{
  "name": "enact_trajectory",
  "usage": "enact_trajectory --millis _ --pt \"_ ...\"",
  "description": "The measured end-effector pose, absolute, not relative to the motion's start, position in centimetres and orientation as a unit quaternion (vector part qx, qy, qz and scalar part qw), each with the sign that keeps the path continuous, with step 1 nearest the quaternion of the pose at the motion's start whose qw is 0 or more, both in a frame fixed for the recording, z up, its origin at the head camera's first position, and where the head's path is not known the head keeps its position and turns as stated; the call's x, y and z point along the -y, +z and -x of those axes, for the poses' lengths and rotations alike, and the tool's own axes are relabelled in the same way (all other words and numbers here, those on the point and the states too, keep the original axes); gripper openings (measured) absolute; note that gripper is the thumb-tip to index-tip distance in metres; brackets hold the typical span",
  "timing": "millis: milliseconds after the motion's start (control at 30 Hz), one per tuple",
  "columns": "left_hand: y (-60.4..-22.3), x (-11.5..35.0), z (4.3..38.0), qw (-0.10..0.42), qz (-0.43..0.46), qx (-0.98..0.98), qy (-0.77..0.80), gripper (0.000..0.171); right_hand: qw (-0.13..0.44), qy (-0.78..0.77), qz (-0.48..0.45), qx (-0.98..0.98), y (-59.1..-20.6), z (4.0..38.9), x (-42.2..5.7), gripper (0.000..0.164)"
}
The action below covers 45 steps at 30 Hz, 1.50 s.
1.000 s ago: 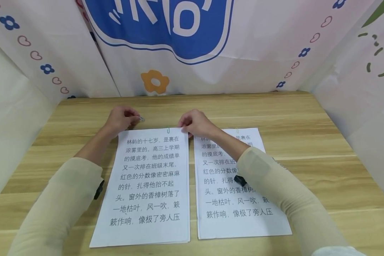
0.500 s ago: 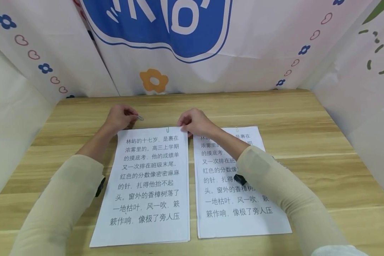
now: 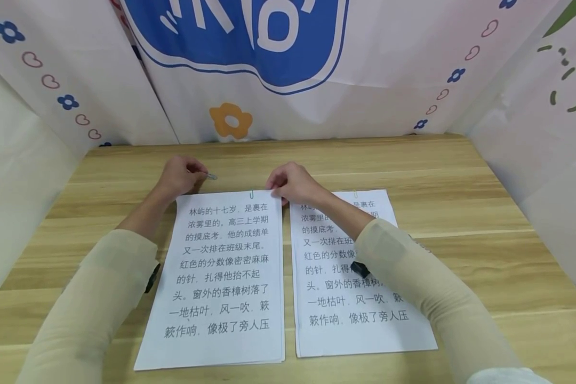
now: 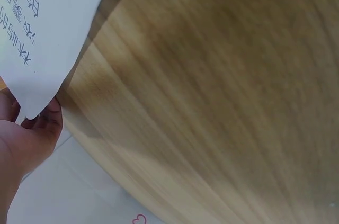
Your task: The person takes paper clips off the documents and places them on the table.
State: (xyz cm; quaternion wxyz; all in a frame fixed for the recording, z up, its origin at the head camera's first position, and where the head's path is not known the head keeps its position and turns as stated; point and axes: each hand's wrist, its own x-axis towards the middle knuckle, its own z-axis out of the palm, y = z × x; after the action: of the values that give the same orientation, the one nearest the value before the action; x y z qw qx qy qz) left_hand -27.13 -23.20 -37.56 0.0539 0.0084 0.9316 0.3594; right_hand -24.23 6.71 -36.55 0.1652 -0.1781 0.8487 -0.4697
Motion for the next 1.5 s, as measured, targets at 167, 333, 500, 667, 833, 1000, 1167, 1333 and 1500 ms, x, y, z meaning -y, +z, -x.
enact_trajectory --millis 167,333,500,667,833,1000,1167,1333,1500 --pt "-37.4 22.91 27.09 0.053 -0.009 -0.936 0.348 0.015 0.165 -0.472 0.177 -0.848 -36.57 24.22 -6.69 0.012" --pt "-37.37 22.97 27.19 0.054 -0.013 -0.937 0.344 0.013 0.164 -0.47 0.178 -0.849 -36.55 24.21 -6.7 0.012" --pt "-37.31 23.03 27.28 0.058 -0.02 -0.938 0.341 0.013 0.163 -0.469 0.18 -0.849 -36.59 24.24 -6.69 0.012" --pt "-37.28 22.87 27.32 0.059 -0.026 -0.941 0.331 0.012 0.162 -0.469 0.182 -0.849 -36.57 24.24 -6.69 0.012" --pt "-37.3 22.77 27.29 0.059 -0.03 -0.943 0.327 0.012 0.162 -0.467 0.181 -0.85 -36.54 24.2 -6.63 0.012" --pt "-37.27 22.68 27.23 0.058 -0.035 -0.946 0.317 0.011 0.164 -0.466 0.177 -0.851 -36.55 24.17 -6.59 0.011" --pt "-37.34 22.62 27.29 0.059 -0.036 -0.947 0.314 0.011 0.167 -0.467 0.173 -0.851 -36.5 24.15 -6.56 0.011" --pt "-37.46 22.74 27.37 0.058 -0.039 -0.948 0.31 0.011 0.169 -0.464 0.173 -0.852 -36.45 24.14 -6.52 0.012" --pt "-37.43 22.63 27.39 0.054 -0.041 -0.95 0.304 0.012 0.169 -0.463 0.172 -0.853 -36.47 24.15 -6.53 0.012"
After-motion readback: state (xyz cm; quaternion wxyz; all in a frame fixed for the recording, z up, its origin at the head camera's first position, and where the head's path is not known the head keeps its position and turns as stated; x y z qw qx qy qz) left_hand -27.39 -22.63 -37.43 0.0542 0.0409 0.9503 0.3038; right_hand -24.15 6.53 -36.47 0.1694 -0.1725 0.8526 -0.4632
